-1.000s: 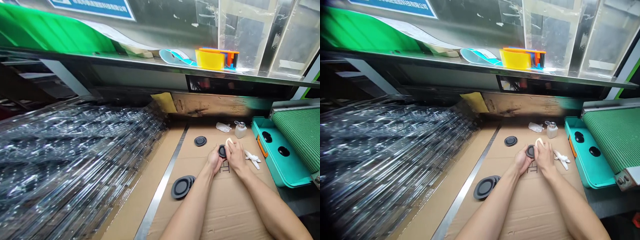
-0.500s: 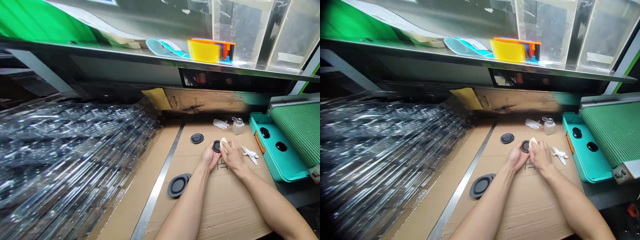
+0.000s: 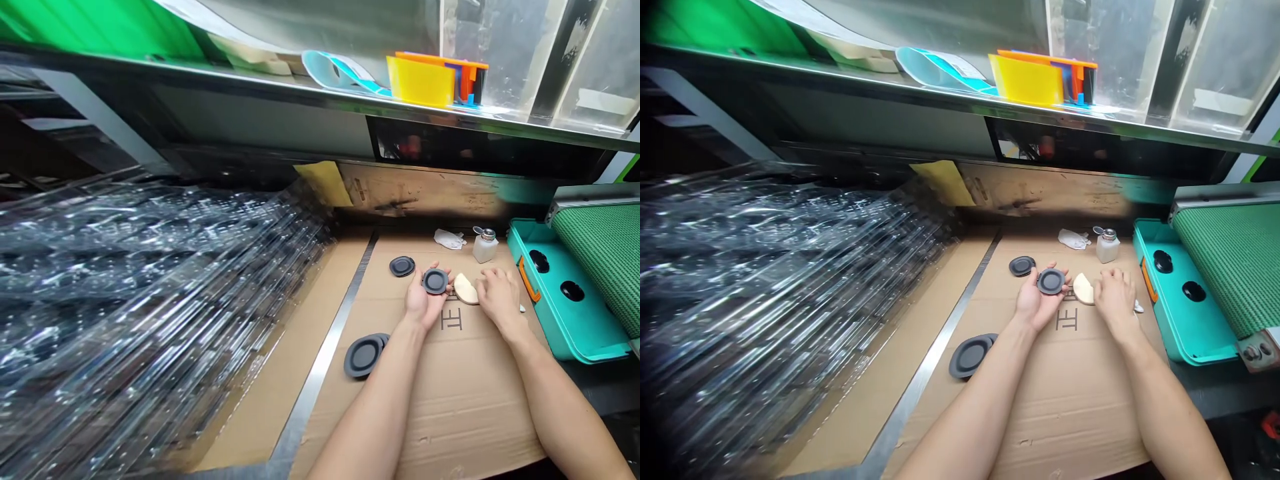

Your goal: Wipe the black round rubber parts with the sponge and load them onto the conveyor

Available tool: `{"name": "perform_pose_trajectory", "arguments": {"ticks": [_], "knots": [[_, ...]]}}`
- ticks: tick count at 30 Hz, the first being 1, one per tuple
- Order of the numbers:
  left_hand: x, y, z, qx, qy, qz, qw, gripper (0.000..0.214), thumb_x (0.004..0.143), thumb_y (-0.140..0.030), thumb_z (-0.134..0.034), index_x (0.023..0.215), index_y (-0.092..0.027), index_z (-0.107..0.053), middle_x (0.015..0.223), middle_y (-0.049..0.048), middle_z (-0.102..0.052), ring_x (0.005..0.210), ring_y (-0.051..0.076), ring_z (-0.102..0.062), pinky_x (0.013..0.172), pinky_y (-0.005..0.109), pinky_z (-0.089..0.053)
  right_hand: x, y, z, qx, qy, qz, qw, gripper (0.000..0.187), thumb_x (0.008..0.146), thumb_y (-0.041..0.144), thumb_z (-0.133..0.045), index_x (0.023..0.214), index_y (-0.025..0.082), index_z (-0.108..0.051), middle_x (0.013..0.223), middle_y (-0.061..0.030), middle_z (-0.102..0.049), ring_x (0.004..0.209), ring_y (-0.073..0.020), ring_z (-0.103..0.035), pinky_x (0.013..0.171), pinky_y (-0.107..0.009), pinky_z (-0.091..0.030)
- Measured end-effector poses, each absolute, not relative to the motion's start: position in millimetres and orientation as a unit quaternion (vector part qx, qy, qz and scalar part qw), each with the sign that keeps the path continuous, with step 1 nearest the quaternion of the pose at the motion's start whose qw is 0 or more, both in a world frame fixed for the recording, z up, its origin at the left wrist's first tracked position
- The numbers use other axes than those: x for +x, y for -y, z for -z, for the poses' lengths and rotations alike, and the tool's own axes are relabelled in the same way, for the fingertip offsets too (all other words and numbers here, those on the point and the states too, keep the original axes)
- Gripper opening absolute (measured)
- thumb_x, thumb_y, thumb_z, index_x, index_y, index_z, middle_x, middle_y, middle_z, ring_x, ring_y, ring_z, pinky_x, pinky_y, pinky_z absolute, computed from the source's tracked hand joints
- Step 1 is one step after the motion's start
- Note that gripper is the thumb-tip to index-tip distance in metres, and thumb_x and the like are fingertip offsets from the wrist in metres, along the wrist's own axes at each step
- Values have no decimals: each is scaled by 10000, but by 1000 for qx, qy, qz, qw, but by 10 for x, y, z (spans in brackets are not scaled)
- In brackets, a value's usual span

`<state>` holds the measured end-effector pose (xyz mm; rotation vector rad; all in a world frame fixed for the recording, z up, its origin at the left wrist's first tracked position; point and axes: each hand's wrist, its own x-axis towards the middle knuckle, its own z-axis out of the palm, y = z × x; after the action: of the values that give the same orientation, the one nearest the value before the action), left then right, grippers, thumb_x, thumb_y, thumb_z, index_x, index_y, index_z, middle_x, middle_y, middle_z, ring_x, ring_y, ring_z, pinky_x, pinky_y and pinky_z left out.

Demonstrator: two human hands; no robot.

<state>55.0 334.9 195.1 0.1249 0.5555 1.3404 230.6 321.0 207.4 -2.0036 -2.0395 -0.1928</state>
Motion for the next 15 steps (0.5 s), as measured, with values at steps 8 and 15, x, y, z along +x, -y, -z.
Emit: {"name": "perform_pose_trajectory", "arguments": {"ticks": [8,15], "knots": [[542,-3338,-1970,50,-209,-588,780,368,973,-340,-381,1101,-98,-627,988,183,-674,769,227,-639,586,296,-470,2395,-3259,-2071,-708,697,40,106,305,953,371,-504,1128,208,-693,1112,-130,-675,1102,-299,-535,903,-387,-378],[525,-3354,-1962,25,-212,-577,788,487,1007,-488,-348,1078,-104,-640,956,174,-668,755,199,-614,565,263,-470,2354,-3211,-2032,-663,729,76,153,339,935,473,-551,1075,206,-705,1049,-167,-678,1042,-322,-550,872,-425,-389]]}}
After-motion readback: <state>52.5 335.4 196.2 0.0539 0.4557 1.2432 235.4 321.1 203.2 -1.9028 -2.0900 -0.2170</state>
